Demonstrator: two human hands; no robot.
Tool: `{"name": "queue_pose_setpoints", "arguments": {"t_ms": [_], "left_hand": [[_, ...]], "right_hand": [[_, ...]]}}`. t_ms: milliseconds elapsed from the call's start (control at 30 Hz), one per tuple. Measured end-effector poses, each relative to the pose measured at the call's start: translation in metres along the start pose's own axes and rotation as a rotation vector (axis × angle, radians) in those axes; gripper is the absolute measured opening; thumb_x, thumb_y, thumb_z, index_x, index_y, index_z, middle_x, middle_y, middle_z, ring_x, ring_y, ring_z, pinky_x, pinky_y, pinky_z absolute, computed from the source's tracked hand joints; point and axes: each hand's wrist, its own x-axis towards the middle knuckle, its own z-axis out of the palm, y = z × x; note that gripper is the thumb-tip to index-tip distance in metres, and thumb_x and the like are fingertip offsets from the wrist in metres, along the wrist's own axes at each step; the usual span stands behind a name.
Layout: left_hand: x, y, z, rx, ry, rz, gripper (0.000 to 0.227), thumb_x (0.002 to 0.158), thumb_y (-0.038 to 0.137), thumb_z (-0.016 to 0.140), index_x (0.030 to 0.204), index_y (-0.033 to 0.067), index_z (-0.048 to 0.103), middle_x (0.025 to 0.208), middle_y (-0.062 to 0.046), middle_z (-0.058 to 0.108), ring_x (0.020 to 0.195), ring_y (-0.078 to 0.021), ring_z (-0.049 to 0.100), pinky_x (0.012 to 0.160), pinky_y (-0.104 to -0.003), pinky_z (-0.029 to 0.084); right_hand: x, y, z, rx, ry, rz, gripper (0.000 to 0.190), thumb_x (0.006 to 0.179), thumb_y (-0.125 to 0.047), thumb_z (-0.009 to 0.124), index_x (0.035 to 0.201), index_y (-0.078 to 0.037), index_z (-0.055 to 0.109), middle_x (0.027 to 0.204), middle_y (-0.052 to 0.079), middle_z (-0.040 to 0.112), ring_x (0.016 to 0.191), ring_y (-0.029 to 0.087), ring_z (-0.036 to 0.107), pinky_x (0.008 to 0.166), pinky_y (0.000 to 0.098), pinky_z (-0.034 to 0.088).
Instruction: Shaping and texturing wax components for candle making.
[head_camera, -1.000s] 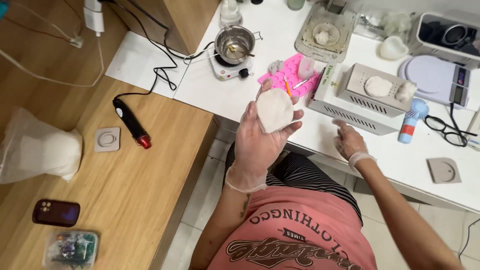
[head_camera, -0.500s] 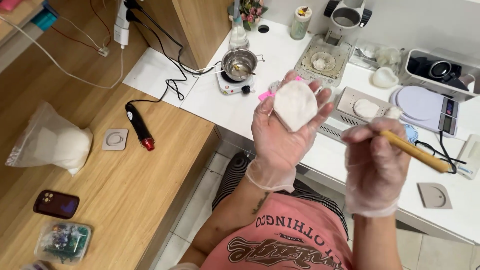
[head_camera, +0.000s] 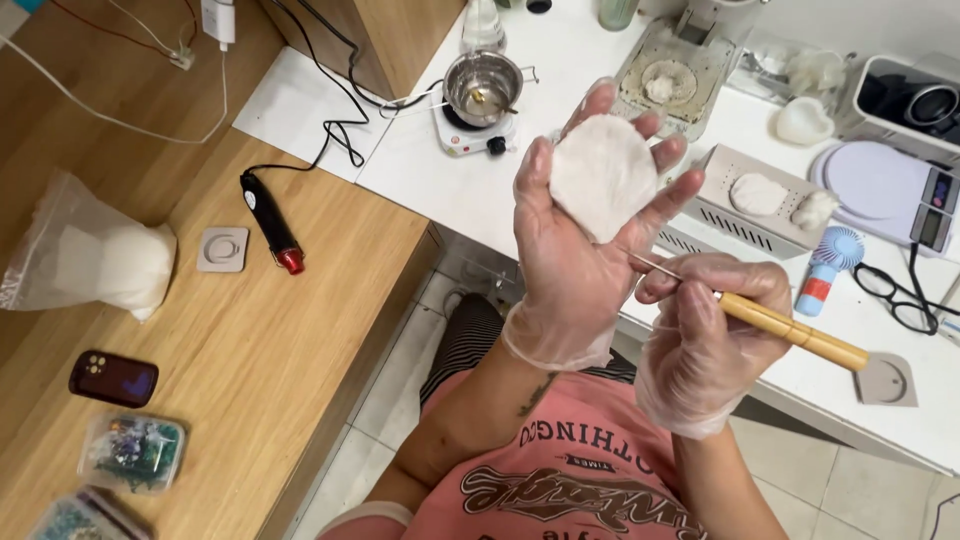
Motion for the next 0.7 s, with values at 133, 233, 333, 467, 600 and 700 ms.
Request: {"name": "queue_pose_setpoints", "arguments": {"t_ms": [133, 233, 333, 467, 600, 700], "left_hand": [[0.0, -0.005, -0.001, 0.008, 0.015, -0.015, 0.048, 0.122, 0.043, 0.037, 0.148, 0.003, 0.043, 0.134, -0.023, 0.057, 0.122, -0.0358, 0.061, 0.112, -0.057, 0.055], [0.001, -0.003, -0.003, -0.01, 0.016, -0.032, 0.049, 0.124, 0.044, 0.035, 0.148, 0.0017, 0.043, 0.134, -0.024, 0.056, 0.122, -0.0359, 0.061, 0.114, -0.055, 0.054], [0.007, 0.001, -0.003, -0.009, 0.027, -0.041, 0.05, 0.123, 0.044, 0.034, 0.148, 0.0021, 0.043, 0.134, -0.023, 0.057, 0.122, -0.0354, 0.062, 0.115, -0.054, 0.054], [-0.001, 0.002, -0.003, 0.014, 0.069, -0.007, 0.05, 0.123, 0.044, 0.032, 0.148, 0.0024, 0.043, 0.135, -0.023, 0.056, 0.122, -0.0355, 0.061, 0.116, -0.053, 0.053], [0.002, 0.0, -0.007, -0.006, 0.026, -0.013, 0.049, 0.124, 0.043, 0.03, 0.149, 0.0023, 0.043, 0.137, -0.023, 0.055, 0.124, -0.0357, 0.061, 0.114, -0.051, 0.052], [0.0, -0.006, -0.007, -0.049, 0.013, -0.026, 0.049, 0.125, 0.043, 0.03, 0.15, 0.0019, 0.042, 0.137, -0.023, 0.055, 0.125, -0.0361, 0.061, 0.115, -0.051, 0.052]], "right_hand": [[0.002, 0.004, -0.004, 0.023, 0.06, 0.014, 0.02, 0.11, -0.002, 0.072, 0.108, 0.0, 0.052, 0.095, 0.019, 0.066, 0.083, 0.023, 0.066, 0.077, 0.034, 0.059], [0.003, 0.009, -0.006, 0.021, 0.059, -0.009, 0.022, 0.111, -0.001, 0.073, 0.108, 0.001, 0.052, 0.095, 0.019, 0.066, 0.082, 0.023, 0.066, 0.078, 0.0346, 0.059], [0.009, 0.014, -0.003, 0.044, 0.06, 0.002, 0.023, 0.109, -0.001, 0.074, 0.108, 0.001, 0.051, 0.095, 0.019, 0.066, 0.081, 0.023, 0.066, 0.076, 0.0338, 0.058], [0.004, 0.015, -0.004, -0.005, 0.046, 0.02, 0.022, 0.11, -0.002, 0.074, 0.108, 0.001, 0.052, 0.092, 0.02, 0.066, 0.077, 0.025, 0.065, 0.073, 0.0357, 0.059], [0.007, 0.015, -0.005, 0.02, 0.031, -0.006, 0.023, 0.109, -0.001, 0.074, 0.107, 0.001, 0.052, 0.091, 0.02, 0.065, 0.077, 0.025, 0.065, 0.071, 0.0344, 0.057], [0.006, 0.01, -0.006, 0.02, 0.043, -0.012, 0.023, 0.109, -0.002, 0.074, 0.107, 0.001, 0.051, 0.09, 0.02, 0.065, 0.076, 0.025, 0.065, 0.069, 0.034, 0.057]]}}
